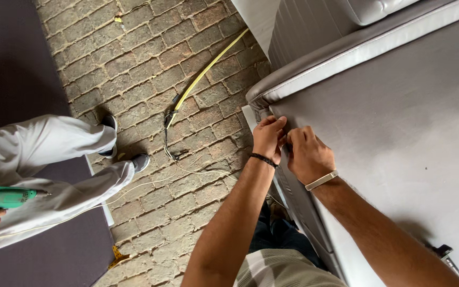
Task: The person uses a pneumatic staple gun to attach gray fabric to a sofa frame. They pull and smooth the fabric, then drive staples along the edges and seams to secure the material. The person repositions the fabric and continues stapling along different sections of the sofa.
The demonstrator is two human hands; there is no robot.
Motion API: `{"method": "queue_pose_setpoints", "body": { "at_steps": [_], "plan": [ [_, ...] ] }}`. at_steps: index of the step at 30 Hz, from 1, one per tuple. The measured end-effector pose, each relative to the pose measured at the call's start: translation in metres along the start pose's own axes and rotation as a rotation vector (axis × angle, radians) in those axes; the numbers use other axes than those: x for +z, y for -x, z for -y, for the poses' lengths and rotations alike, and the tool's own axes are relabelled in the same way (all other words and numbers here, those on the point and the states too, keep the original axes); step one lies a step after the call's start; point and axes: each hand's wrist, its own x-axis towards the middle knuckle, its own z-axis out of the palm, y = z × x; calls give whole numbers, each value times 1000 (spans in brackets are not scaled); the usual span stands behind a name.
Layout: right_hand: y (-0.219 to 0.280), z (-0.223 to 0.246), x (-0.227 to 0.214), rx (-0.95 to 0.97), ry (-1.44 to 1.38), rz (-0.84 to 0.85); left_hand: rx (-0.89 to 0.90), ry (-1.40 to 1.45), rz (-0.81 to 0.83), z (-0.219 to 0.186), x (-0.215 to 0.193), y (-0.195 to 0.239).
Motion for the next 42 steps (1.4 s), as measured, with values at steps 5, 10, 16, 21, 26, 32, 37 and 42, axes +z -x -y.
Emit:
{"method": "queue_pose_setpoints", "body": {
  "at_steps": [5, 10, 16, 21, 26, 32, 37, 42],
  "plan": [
    [0, 7, 9, 182, 97, 184, 66, -347, -11, -28, -2, 17],
    [3, 9, 14, 100, 133, 68, 225, -689, -206, -49, 18, 29],
    [24, -15, 1, 9, -252, 156, 337, -931, -212, -67, 15, 13],
    [62, -40, -1, 141, -499, 56, 459, -814, -141, -61, 15, 2],
    [134, -79, 6, 277, -388, -156, 364, -936, -292, -41, 10, 21],
    [293, -150, -9, 717, -169, -367, 601, -1313, -312, 23, -5, 35],
    [409, -181, -20, 894, -99, -130, 221, -552, -112, 42, -19, 32],
    [432, -183, 12, 704, 158, 100, 307, -403, -29, 37, -22, 51]
  ]
}}
